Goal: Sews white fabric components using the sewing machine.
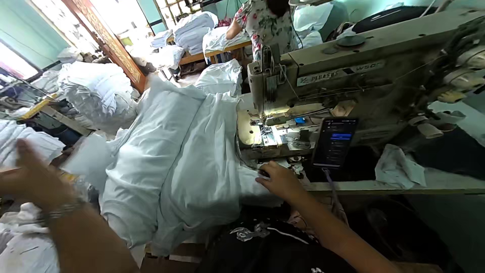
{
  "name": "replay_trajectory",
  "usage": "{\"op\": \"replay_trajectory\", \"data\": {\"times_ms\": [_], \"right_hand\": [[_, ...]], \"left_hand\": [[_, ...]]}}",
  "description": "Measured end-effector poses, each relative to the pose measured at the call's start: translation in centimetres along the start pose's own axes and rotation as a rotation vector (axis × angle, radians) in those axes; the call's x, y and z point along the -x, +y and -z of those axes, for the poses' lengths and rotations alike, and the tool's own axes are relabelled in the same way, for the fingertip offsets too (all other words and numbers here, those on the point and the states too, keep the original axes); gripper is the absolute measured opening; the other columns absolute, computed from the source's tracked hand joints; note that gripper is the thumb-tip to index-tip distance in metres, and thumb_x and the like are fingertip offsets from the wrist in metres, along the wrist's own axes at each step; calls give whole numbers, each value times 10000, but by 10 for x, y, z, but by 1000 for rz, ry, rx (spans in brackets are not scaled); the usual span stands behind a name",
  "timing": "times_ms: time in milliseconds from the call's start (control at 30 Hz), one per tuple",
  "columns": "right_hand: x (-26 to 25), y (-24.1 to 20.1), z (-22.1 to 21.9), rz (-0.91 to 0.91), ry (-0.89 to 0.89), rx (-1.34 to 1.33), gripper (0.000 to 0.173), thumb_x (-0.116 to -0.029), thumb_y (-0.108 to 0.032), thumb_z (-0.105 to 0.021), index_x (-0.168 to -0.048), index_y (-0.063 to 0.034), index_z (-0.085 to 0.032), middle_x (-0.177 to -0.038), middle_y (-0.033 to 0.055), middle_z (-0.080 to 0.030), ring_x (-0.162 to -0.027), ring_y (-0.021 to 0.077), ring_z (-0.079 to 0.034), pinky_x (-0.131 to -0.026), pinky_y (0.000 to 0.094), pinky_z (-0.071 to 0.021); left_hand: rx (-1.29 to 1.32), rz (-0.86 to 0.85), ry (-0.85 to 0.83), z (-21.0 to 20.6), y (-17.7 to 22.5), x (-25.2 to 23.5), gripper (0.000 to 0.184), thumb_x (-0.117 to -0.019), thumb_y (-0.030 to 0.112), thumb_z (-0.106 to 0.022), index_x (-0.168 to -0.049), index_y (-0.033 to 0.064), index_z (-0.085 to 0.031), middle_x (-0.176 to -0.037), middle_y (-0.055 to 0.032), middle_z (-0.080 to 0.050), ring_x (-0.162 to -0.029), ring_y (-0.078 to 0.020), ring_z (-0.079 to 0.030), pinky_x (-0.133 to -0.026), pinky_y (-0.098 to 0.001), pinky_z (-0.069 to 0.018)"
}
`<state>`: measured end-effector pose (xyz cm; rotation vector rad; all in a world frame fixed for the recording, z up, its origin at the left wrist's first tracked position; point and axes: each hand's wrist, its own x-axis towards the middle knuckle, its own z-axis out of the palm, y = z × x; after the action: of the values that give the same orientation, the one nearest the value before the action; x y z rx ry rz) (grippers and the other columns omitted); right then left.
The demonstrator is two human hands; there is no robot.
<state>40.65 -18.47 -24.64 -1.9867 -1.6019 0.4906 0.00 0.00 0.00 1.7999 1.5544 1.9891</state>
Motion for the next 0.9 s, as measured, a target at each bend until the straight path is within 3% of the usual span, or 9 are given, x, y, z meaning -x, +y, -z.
{"op": "replay_trajectory", "data": {"times_ms": [67,133,200,333,433,533,667,800,900], "right_hand": [[-4,-8,-3,71,-42,34,293,-993,-279,-646,-1095,-14,-721,-1068,203,-682,-1016,365,-682,-884,544,-552],[-8,-15,-2,148,22,50,233,-983,-223,-646,-1049,-14,-725,-1033,188,-692,-999,349,-690,-865,521,-568],[-10,-23,0,95,-3,89,274,-990,-251,-645,-1098,-7,-707,-1099,191,-690,-1064,356,-678,-902,521,-562],[-20,-18,1,-45,-208,112,408,-997,-366,-652,-1227,-29,-676,-1239,218,-625,-1186,383,-610,-991,552,-510],[-13,-15,-1,115,-62,109,267,-969,-286,-670,-1067,-43,-723,-1067,191,-667,-1065,353,-652,-902,509,-544],[-9,-20,7,150,-17,93,239,-949,-266,-699,-1019,-38,-720,-1008,176,-668,-1011,346,-663,-866,510,-554],[-14,-19,17,98,-65,16,280,-968,-263,-684,-1161,-64,-727,-1065,177,-689,-1009,335,-681,-898,520,-549],[-14,-16,21,239,106,-173,206,-954,-213,-688,-1012,-22,-739,-929,146,-683,-887,265,-673,-827,429,-564],[-10,-10,25,199,-5,-190,264,-1023,-241,-600,-1113,-11,-694,-1002,159,-704,-947,282,-693,-891,477,-560]], "left_hand": [[-102,-86,-329,-33,7,54,579,-1041,177,-558,-1491,-124,-349,-1518,-264,-450,-1370,-249,-502,-1144,-377,-415],[-111,-270,-684,-81,-12,124,344,-1017,125,-586,-1281,-94,-605,-1263,-248,-647,-1112,-257,-675,-944,-408,-569],[-128,-366,-1001,-126,-18,193,270,-1023,227,-580,-1146,38,-729,-1064,-108,-730,-917,-171,-725,-824,-357,-618],[-533,-262,-1403,-184,10,253,512,-1053,486,-463,-1144,29,-676,-1138,-172,-679,-1046,-329,-683,-883,-528,-544],[-528,-293,-1466,-196,12,252,452,-1103,357,-368,-1132,17,-665,-1136,-177,-681,-1099,-328,-673,-919,-528,-531],[-158,-200,-1408,-192,-4,238,413,-1087,313,-435,-943,-4,-657,-844,-131,-626,-814,-247,-627,-775,-445,-517],[377,145,-1280,-180,-3,226,287,-1063,213,-511,-842,61,-610,-653,45,-484,-579,-40,-466,-577,-230,-416],[721,487,-1078,-166,5,209,247,-1058,177,-465,-864,128,-610,-629,75,-551,-530,-12,-519,-527,-201,-485],[415,261,-1200,-174,-19,213,264,-1076,193,-480,-937,34,-639,-722,-4,-597,-642,-65,-575,-652,-260,-526]]}}
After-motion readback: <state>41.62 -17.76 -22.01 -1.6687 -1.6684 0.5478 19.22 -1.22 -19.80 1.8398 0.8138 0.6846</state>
